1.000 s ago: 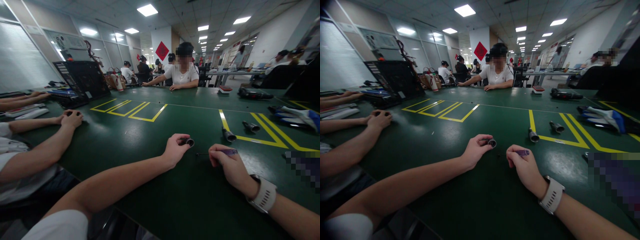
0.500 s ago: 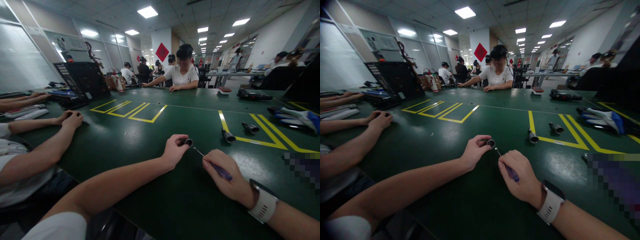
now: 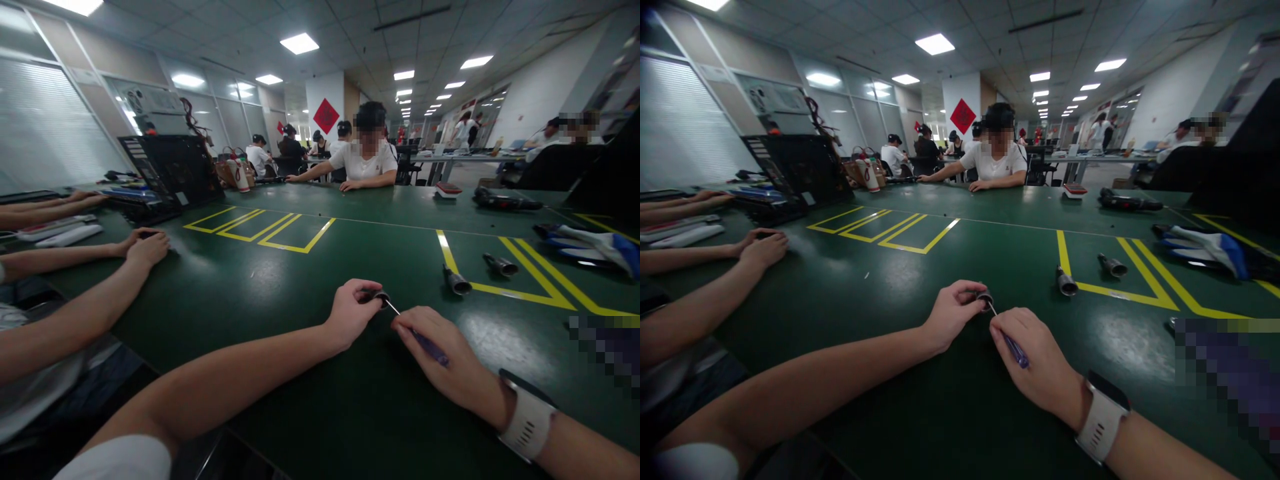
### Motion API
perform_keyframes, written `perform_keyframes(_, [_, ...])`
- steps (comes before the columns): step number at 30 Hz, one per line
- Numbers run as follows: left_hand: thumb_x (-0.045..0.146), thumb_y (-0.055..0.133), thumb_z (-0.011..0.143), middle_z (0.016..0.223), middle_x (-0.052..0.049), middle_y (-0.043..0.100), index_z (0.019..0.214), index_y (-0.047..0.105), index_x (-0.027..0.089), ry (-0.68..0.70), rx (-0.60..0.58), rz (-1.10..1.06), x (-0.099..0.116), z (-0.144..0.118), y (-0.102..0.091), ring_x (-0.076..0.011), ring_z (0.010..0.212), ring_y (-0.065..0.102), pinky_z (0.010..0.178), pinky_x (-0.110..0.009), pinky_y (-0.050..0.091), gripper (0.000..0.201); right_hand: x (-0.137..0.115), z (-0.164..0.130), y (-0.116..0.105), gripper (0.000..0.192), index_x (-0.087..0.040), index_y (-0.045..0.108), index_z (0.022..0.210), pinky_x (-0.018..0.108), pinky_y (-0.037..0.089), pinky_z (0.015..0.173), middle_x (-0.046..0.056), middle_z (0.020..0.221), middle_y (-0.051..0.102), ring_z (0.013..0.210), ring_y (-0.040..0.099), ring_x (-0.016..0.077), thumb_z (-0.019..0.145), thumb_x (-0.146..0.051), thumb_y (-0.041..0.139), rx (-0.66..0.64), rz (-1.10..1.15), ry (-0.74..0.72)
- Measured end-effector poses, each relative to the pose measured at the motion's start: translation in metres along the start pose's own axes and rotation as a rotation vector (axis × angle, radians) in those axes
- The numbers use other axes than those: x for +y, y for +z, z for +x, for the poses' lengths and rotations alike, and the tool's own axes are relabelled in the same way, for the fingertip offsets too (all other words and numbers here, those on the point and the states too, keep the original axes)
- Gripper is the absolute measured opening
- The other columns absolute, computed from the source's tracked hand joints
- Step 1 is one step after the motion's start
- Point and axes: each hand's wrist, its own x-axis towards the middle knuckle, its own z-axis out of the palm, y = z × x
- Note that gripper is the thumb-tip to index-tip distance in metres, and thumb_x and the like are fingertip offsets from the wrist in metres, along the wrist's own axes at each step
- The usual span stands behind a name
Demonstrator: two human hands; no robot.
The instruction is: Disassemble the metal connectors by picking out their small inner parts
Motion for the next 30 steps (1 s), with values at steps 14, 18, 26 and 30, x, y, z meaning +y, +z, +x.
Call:
perform_keyframes(14, [0.004, 0.06, 0.068, 0.079, -0.006, 0.068, 0.082, 0.066, 0.012, 0.055, 0.029, -0.011, -0.011, 0.005, -0.001, -0.0155, 0.076, 0.066, 0.071, -0.03, 0.054, 0.018, -0.002, -0.001, 0.002, 0.015, -0.018, 0.056, 0.085, 0.034, 0.048, 0.067, 0.006, 0.08, 0.061, 0.074, 0.057, 0.0177, 0.087, -0.017, 0.042, -0.028, -0.074, -0.034])
perform_keyframes(18, [0.005, 0.061, 0.067, 0.079, -0.006, 0.068, 0.081, 0.065, 0.012, 0.055, 0.016, -0.023, -0.01, 0.004, -0.001, -0.0157, 0.075, 0.066, 0.068, -0.029, 0.055, 0.016, -0.003, -0.003, 0.001, 0.014, -0.018, 0.056, 0.083, 0.032, 0.047, 0.064, 0.004, 0.076, 0.061, 0.07, 0.057, 0.0167, 0.087, -0.016, 0.043, 0.004, -0.079, -0.067])
perform_keyframes(26, [0.004, 0.059, 0.069, 0.086, -0.007, 0.066, 0.089, 0.062, 0.012, 0.066, -0.135, -0.014, -0.008, 0.001, -0.002, -0.016, 0.079, 0.064, 0.074, -0.032, 0.053, 0.022, -0.004, 0.003, 0.001, 0.024, -0.02, 0.049, 0.103, 0.043, 0.05, 0.078, 0.01, 0.101, 0.062, 0.094, 0.058, 0.0238, 0.08, -0.014, 0.053, 0.118, -0.179, -0.143])
perform_keyframes(30, [0.004, 0.063, 0.066, 0.099, -0.007, 0.06, 0.105, 0.055, 0.014, 0.111, -0.25, -0.014, -0.006, 0.001, -0.002, -0.014, 0.077, 0.063, 0.071, -0.03, 0.053, 0.041, 0.001, 0.014, 0.008, 0.029, -0.018, 0.05, 0.1, 0.044, 0.05, 0.08, 0.012, 0.108, 0.059, 0.099, 0.055, 0.0265, 0.074, -0.008, 0.057, -0.006, -0.3, -0.075])
